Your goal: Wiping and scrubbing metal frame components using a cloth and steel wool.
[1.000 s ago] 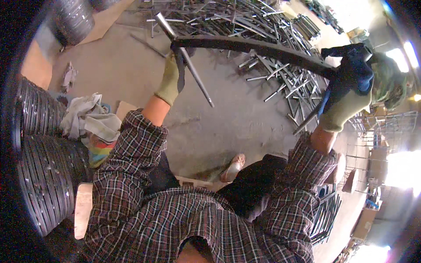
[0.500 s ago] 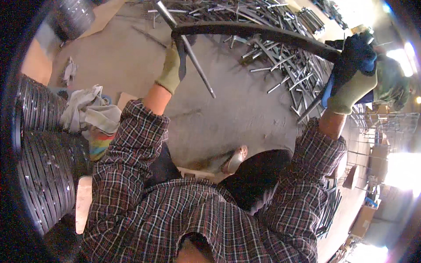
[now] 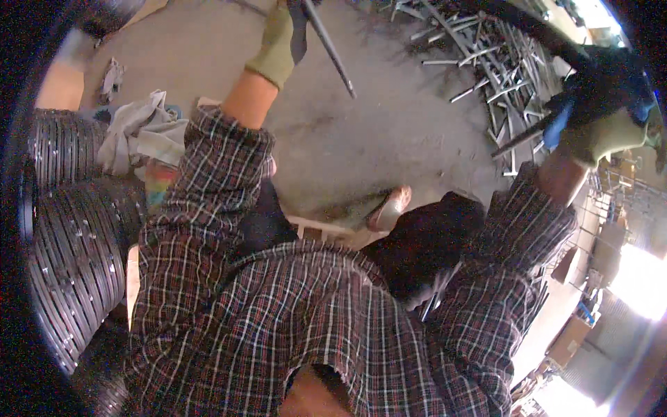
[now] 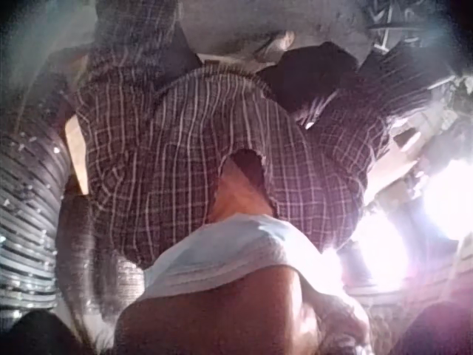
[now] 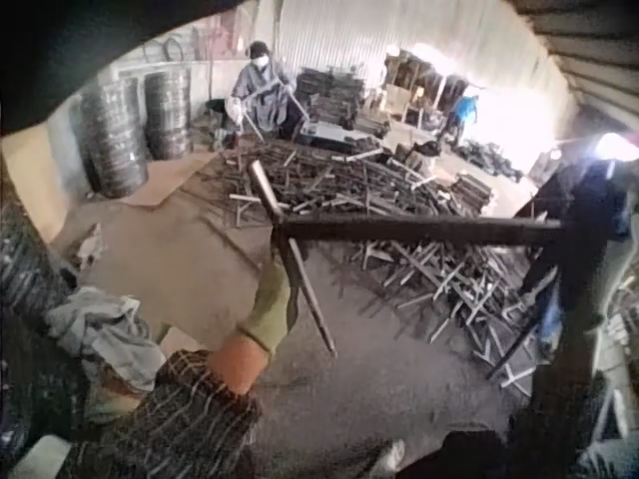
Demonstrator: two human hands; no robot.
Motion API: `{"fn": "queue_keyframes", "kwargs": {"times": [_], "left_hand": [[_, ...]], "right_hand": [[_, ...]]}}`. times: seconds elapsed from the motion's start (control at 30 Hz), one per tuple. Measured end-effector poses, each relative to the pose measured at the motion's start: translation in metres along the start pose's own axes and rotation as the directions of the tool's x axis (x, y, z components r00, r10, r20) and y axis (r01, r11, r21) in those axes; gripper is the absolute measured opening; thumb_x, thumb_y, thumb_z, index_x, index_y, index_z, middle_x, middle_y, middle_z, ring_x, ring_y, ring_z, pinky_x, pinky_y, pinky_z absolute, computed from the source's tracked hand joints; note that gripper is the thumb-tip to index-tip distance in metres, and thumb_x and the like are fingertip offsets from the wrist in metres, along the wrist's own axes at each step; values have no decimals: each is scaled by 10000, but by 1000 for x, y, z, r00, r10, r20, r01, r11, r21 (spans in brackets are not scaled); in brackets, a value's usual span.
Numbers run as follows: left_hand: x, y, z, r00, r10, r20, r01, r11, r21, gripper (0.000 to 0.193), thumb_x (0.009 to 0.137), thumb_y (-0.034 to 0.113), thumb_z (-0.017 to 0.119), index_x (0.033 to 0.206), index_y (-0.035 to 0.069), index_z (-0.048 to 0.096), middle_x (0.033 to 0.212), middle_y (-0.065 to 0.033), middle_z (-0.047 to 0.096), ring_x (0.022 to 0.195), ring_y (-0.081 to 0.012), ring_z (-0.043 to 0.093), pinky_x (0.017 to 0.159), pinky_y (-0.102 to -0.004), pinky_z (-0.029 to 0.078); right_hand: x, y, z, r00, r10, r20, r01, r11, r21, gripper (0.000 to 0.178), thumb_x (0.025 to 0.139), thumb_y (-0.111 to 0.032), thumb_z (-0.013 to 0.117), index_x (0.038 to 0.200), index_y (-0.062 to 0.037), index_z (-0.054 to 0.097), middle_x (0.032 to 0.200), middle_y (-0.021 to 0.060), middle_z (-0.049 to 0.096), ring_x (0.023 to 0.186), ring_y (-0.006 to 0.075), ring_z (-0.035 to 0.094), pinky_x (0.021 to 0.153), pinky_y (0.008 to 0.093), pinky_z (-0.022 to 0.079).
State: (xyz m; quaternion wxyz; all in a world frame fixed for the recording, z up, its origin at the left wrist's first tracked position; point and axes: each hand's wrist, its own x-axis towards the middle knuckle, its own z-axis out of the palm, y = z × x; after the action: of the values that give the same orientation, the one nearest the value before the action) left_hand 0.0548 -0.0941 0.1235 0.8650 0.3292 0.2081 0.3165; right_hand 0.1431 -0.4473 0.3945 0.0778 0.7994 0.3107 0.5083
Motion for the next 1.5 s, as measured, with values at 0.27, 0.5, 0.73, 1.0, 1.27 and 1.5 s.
{"fn": "queue_keyframes", "kwargs": {"times": [0.27, 0.5, 0.73, 1.0, 1.27, 1.5], "left_hand": [[4, 1, -11, 990, 41, 136, -52, 996, 78, 403, 1041, 403, 401, 1153, 92, 633, 1009, -15, 614, 909, -163, 561, 785, -330, 470], [-36, 8, 12, 950, 199, 241, -244, 954, 174, 358, 1030, 379, 442, 1129, 95, 636, 991, 1, 614, 920, -140, 548, 821, -297, 444], [3, -9, -11, 991, 66, 119, -78, 992, 101, 343, 1022, 398, 463, 1133, 118, 625, 995, -2, 584, 905, -141, 533, 786, -301, 431], [-5, 3, 5, 994, 75, 77, -82, 993, 80, 339, 1020, 400, 468, 1114, 120, 634, 969, 4, 585, 892, -140, 535, 787, -300, 432], [-18, -4, 13, 998, 33, 47, -35, 998, 48, 336, 1019, 403, 474, 1095, 121, 642, 942, 9, 585, 880, -138, 537, 787, -298, 432], [-11, -11, -27, 954, 55, 295, -30, 996, -89, 464, 1015, 449, 470, 1207, 49, 607, 1054, -41, 632, 927, -147, 577, 822, -322, 475]], "right_hand": [[-6, -33, 16, 782, 600, 170, -389, 257, 884, 296, 881, -115, 620, 1128, 46, 645, 1077, 160, 683, 921, 262, 676, 806, 387, 575], [-27, -4, 31, 878, 479, -6, -319, 594, 738, 325, 878, -275, 628, 1056, -7, 676, 997, 82, 704, 886, 232, 688, 755, 333, 571], [-16, -22, 19, 906, 422, 19, -351, 726, 592, 320, 881, -235, 617, 1044, 28, 694, 941, 102, 706, 819, 227, 685, 744, 324, 565], [-11, -16, 17, 977, 212, 14, -205, 926, 317, 228, 887, -169, 568, 1053, -116, 716, 959, 60, 719, 837, 197, 677, 729, 281, 535], [-19, 27, 34, 934, 356, -23, -274, 756, 594, 280, 822, -238, 673, 1067, -109, 716, 1009, 41, 721, 883, 188, 687, 722, 301, 542], [-6, 16, 35, 919, 393, -12, -190, 472, 861, 181, 824, -120, 691, 910, 36, 722, 887, 51, 736, 716, 134, 670, 670, 296, 559]]}}
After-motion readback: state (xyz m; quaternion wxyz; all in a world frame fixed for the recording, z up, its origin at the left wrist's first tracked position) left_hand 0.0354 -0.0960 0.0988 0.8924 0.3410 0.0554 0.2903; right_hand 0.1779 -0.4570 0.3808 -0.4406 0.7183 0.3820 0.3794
